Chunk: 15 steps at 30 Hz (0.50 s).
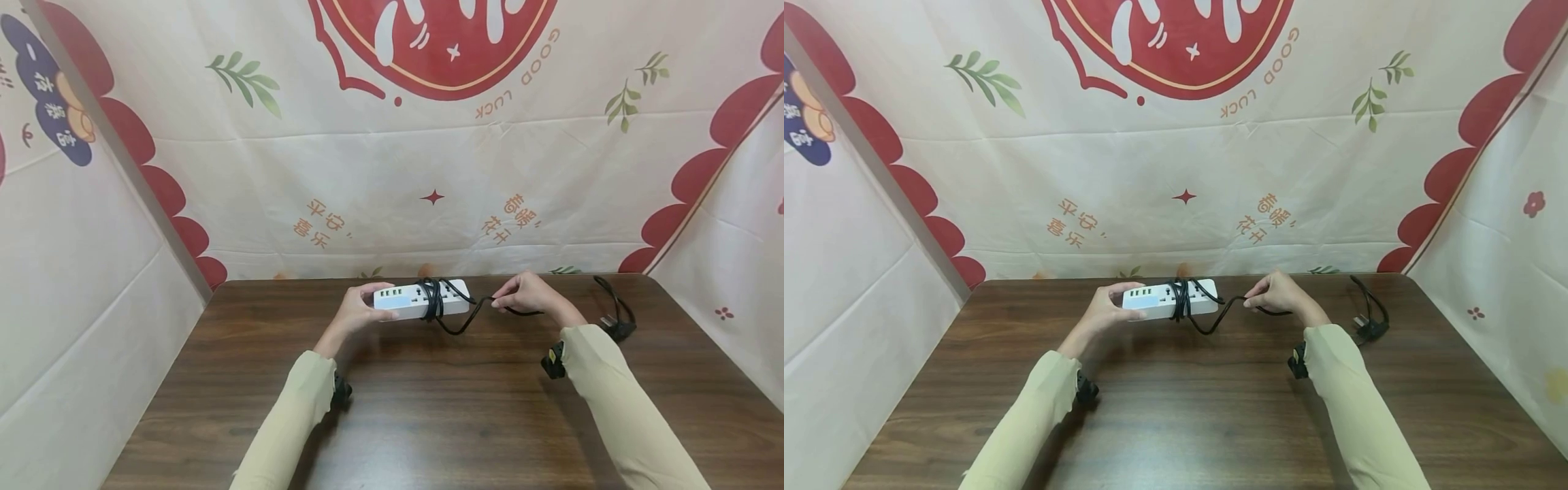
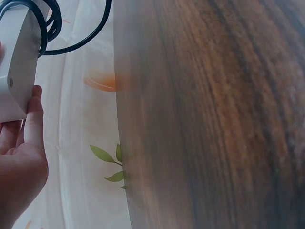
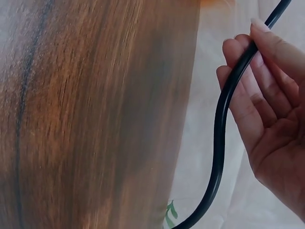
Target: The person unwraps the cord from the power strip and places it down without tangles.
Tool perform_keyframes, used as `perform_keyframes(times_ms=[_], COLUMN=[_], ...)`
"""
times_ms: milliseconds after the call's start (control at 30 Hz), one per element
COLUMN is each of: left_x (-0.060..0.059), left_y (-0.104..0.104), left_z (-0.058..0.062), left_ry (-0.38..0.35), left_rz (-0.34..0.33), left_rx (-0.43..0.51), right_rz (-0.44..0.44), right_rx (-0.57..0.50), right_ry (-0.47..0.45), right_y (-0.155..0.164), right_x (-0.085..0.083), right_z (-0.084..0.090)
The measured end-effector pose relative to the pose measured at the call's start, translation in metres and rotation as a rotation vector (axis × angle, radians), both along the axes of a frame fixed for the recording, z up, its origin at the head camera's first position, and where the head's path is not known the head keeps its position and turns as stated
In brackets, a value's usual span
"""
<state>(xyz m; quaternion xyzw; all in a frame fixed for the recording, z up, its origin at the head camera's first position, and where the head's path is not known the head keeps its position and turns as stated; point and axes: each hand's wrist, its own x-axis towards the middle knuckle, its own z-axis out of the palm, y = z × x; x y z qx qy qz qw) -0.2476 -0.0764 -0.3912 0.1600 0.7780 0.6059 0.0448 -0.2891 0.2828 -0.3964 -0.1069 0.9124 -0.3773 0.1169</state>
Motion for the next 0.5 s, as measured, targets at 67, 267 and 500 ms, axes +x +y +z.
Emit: perform_keyframes(times_ms=[67,267,500], left_x=[0.0,0.0003,0.0006], left_y=[0.0001,0.0003,0.0006], left_z=[0.0001,0.0007,0.0015], left_ry=[-0.002,-0.001,0.002], left_rz=[-0.001,-0.006,-0.017], left_rx=[-0.013,-0.015,-0.021], right_rz=[-0.013,-0.028,-0.039], right_rx=[0.007,0.052,0.092], right_ry=[0.0,0.054,0.096], right_y=[0.001,0.0032,0.0052], right_x=[-0.0011,-0.0038,-0.0077], right_z=[-0.0005,-0.0004,0.001])
